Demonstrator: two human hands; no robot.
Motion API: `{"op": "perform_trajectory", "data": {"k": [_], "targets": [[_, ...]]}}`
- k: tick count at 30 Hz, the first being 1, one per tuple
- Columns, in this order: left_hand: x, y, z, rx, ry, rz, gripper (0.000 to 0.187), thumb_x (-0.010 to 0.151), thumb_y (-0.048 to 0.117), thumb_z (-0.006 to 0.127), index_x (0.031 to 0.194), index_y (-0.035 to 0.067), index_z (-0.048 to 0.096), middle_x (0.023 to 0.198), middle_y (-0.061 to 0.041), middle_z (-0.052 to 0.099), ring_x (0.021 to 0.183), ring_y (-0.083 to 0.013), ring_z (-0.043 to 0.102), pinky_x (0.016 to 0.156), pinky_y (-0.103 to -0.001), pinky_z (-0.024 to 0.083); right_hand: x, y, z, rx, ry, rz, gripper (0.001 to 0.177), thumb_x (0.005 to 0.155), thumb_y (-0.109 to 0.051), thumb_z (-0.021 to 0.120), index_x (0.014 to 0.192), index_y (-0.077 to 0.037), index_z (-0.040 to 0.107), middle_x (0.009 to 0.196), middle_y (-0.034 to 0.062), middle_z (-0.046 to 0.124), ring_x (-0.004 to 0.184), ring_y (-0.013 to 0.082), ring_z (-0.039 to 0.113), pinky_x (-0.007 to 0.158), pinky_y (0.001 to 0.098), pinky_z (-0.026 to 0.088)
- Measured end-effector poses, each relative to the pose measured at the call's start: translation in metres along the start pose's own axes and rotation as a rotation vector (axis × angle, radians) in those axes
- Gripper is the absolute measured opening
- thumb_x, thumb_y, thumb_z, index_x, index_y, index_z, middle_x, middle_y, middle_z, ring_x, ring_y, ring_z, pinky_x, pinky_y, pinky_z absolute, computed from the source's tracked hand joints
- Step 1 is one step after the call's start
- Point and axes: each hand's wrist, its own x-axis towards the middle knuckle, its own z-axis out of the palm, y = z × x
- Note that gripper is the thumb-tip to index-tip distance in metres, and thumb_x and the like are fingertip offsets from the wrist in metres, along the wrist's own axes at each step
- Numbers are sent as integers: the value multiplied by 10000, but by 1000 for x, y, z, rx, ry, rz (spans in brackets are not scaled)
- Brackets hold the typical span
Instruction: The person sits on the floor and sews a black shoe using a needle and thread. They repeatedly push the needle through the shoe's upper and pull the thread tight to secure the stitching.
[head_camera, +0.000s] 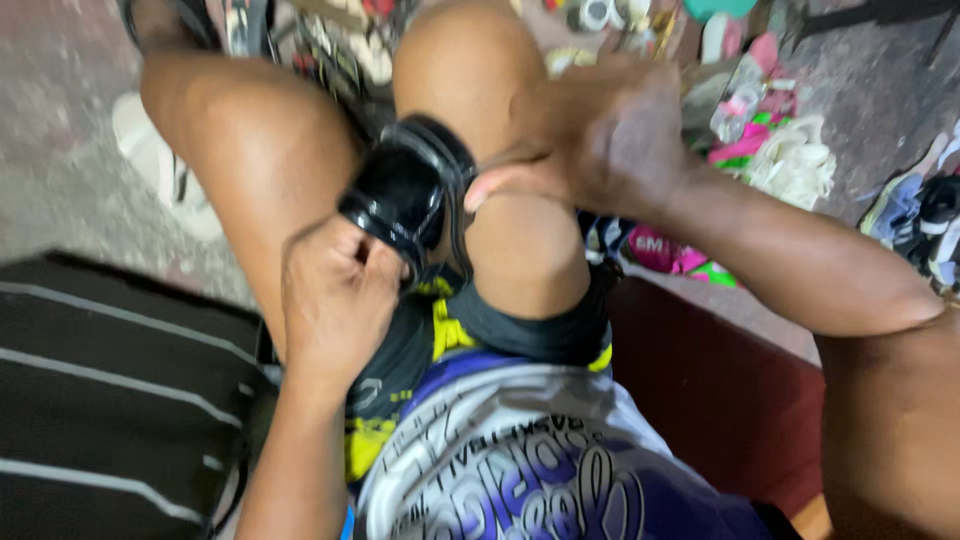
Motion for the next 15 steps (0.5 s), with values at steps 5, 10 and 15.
{"op": "perform_trajectory", "data": {"k": [5,10,15], "targets": [[-19,2,-2,-473,102,-78,174,970,17,634,1128,0,706,1016,-66,692,715,-82,684,593,-230,563,-7,7,-12,-223,-110,-4,646,985,-686,726,708,-119,586,662,25,557,632,223,604,628,366,433],[-36,13,-8,-178,384,80,99,1048,-14,735,1135,-4,688,1156,-72,644,789,-68,639,660,-236,518,-28,4,-14,-252,-150,131,581,981,-628,705,699,-133,594,670,20,559,623,231,596,566,383,390],[-34,34,-6,242,406,330,203,952,8,827,1113,36,708,1089,-93,625,783,-137,593,644,-282,488,-28,9,-13,-55,-139,229,581,953,-560,783,662,-98,583,600,36,516,511,219,525,519,375,391]]}}
